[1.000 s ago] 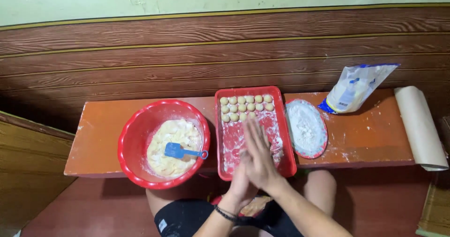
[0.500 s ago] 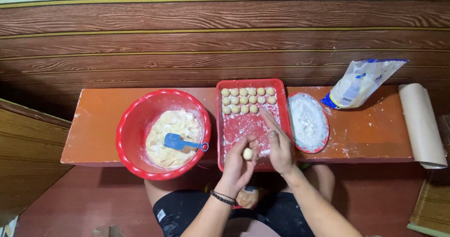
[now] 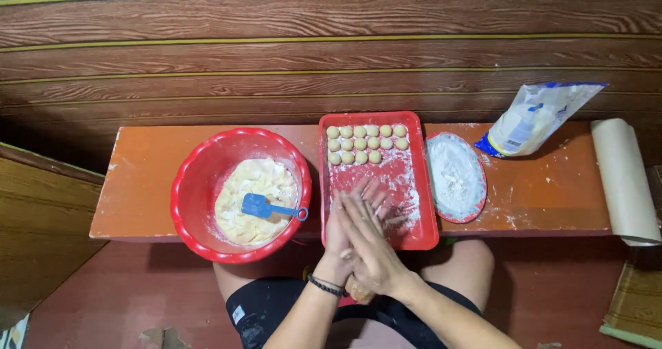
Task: Forming small balls of dough by hand and arranging them on a tray.
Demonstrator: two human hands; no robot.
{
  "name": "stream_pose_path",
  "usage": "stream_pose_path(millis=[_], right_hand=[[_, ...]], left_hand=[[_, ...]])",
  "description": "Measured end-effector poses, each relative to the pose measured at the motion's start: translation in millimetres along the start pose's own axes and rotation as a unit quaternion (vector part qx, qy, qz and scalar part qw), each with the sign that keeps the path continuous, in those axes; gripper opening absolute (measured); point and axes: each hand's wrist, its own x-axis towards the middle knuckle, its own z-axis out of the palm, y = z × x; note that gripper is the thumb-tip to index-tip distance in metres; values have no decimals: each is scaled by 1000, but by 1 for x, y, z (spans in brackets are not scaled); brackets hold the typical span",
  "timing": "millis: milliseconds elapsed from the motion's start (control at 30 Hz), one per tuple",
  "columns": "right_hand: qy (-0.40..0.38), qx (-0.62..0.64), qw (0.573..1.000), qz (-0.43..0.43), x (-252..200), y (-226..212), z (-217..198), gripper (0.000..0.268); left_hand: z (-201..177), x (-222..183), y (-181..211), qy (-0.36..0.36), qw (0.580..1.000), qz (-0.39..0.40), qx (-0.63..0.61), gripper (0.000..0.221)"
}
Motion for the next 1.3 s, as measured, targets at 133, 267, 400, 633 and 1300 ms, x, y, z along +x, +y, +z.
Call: stream_pose_path(millis=[133, 267, 400, 633, 1300], right_hand=[[112, -70, 990, 41, -2, 84, 0, 65], [179, 59, 961, 203, 0, 98, -37, 47], [37, 95, 978, 181, -19, 62, -50, 43], [-11, 23, 966, 258, -20, 95, -34, 38], [-50, -86, 991, 86, -7, 152, 81, 30]], left_hand=[[34, -28, -13, 141, 987, -45, 58, 47], [19, -17, -21, 121, 985, -74, 94, 42], [32, -17, 2, 144, 978, -93, 122, 44], [53, -40, 34, 77, 874, -91, 470, 67], [-54, -67, 35, 195, 838, 86, 502, 9]])
